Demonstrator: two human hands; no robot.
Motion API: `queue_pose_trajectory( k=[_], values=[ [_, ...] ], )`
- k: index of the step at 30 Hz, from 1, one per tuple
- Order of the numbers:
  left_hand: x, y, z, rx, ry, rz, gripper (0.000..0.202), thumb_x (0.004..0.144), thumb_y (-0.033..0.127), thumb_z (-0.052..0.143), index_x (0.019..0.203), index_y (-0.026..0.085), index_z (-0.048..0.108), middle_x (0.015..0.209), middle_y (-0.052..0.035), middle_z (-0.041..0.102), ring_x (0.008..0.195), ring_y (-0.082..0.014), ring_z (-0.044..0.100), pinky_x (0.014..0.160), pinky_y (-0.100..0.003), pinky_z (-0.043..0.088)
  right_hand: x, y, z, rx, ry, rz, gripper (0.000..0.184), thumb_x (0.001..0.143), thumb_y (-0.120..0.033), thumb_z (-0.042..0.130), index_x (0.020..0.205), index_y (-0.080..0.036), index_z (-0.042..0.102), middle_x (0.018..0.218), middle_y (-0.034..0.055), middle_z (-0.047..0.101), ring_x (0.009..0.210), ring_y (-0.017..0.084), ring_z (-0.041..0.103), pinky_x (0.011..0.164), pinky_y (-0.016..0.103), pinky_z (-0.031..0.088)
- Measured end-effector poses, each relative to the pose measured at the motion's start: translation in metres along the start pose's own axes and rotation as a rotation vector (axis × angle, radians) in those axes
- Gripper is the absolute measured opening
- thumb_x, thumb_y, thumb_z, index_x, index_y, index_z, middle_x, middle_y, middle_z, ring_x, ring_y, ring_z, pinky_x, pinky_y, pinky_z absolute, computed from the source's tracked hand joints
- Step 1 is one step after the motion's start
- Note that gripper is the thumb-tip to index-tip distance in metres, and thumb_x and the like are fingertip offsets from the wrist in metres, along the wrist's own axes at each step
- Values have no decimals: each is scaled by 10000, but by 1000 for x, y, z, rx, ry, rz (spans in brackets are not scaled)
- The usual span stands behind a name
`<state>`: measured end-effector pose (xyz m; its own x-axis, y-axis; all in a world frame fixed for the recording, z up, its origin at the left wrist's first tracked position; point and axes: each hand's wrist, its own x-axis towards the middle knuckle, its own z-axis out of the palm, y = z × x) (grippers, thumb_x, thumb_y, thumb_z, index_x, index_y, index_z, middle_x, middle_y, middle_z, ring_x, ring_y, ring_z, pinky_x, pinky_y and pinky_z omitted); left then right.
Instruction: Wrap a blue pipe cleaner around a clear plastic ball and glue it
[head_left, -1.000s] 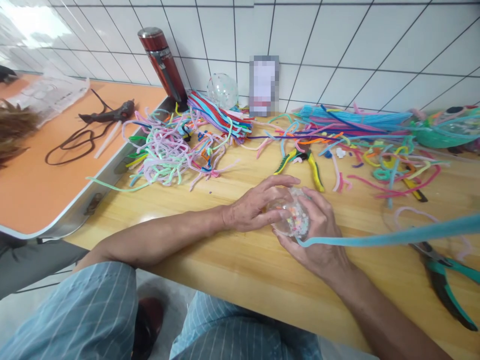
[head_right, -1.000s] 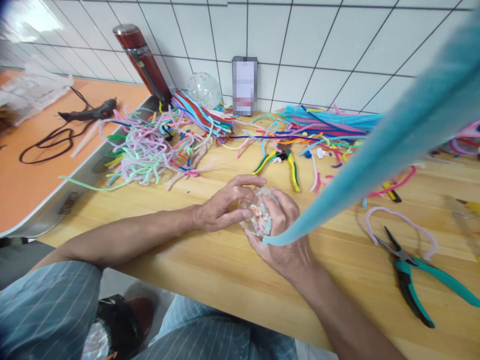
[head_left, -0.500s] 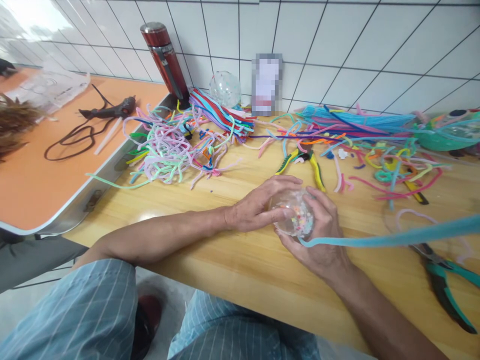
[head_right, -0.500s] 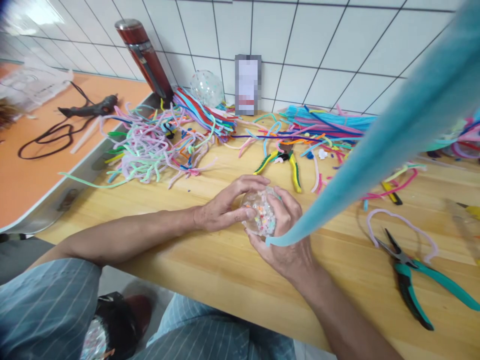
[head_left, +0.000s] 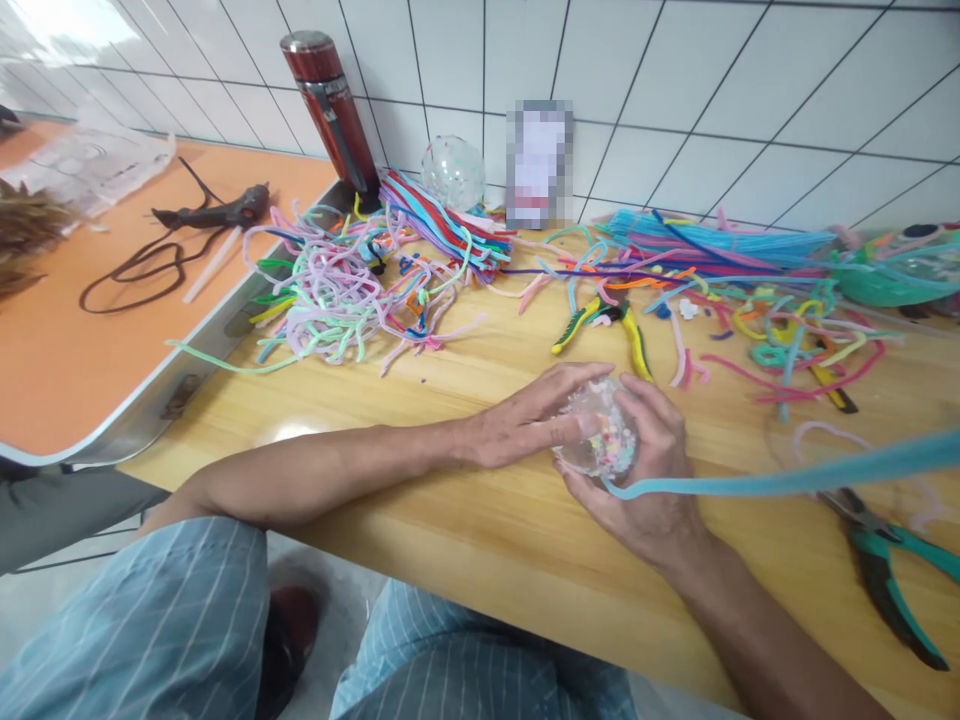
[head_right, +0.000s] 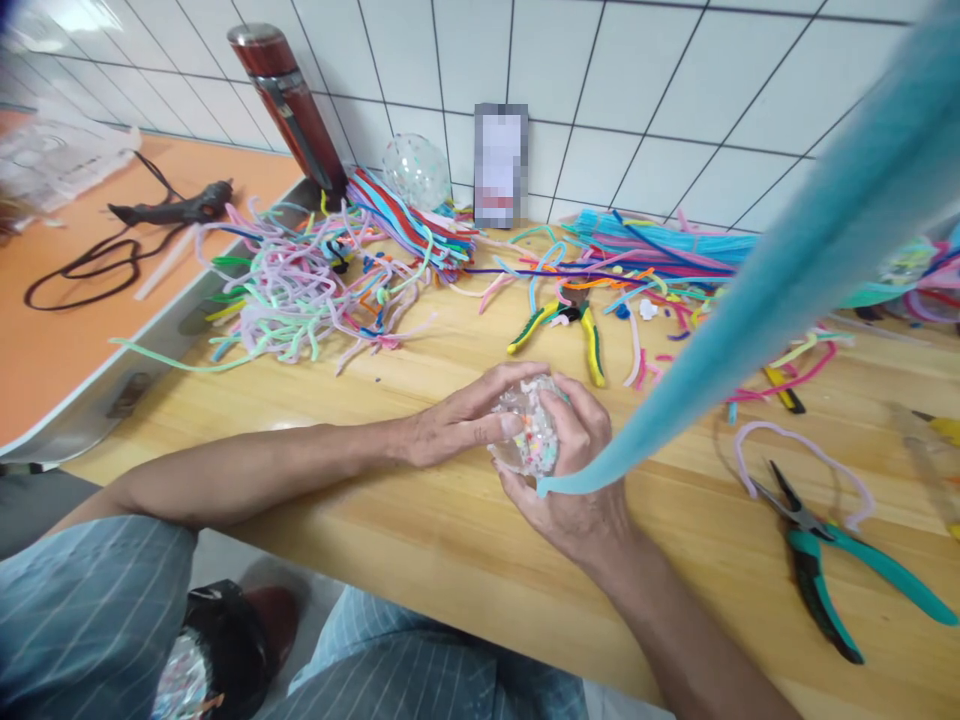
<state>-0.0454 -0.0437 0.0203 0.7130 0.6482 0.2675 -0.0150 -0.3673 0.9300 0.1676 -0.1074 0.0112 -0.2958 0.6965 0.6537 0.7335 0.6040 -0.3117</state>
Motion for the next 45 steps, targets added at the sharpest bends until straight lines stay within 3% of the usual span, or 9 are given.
queue_pose_trajectory(
  k=[5, 14, 22, 28, 45],
  values=[
    [0, 0, -1, 5, -15, -6, 660, 1073, 545, 565, 1667, 325, 381, 1677, -121, 494, 1567, -312, 473, 1318, -545, 393, 0, -1, 0, 17, 8, 9, 960, 800, -400, 875, 1608, -258, 377, 1490, 206, 573, 1372, 420, 615, 1061, 687, 606],
    [-2, -10, 3, 20, -4, 106, 658, 1086, 509, 550, 1685, 322, 351, 1700, -134, 469, 1610, -302, 427, 1344, -553, 349, -3, -3, 0, -8, 8, 15, 939, 788, -415, 886, 1582, -290, 401, 1489, 190, 595, 1365, 427, 636, 1053, 682, 615],
    [0, -4, 0, 19, -21, 41, 643, 1083, 538, 536, 1670, 334, 368, 1709, -119, 467, 1607, -309, 429, 1342, -561, 354, -1, -2, 0, 1, -7, 35, 913, 793, -396, 867, 1574, -285, 406, 1481, 185, 597, 1357, 426, 638, 1063, 682, 602],
    [1, -8, 0, 62, -24, 65, 830, 979, 577, 691, 1678, 301, 340, 1697, -153, 463, 1581, -360, 451, 1312, -592, 387, 1, -1, 0, 17, 3, 16, 906, 824, -403, 826, 1603, -291, 377, 1480, 181, 590, 1369, 413, 619, 1064, 681, 600],
    [2, -8, 3, 41, -2, 82, 791, 982, 566, 687, 1648, 264, 384, 1654, -169, 502, 1543, -363, 490, 1304, -582, 397, 1, -3, -1, 28, -5, 37, 916, 809, -379, 834, 1603, -252, 394, 1479, 198, 589, 1363, 416, 618, 1067, 671, 599]
  ],
)
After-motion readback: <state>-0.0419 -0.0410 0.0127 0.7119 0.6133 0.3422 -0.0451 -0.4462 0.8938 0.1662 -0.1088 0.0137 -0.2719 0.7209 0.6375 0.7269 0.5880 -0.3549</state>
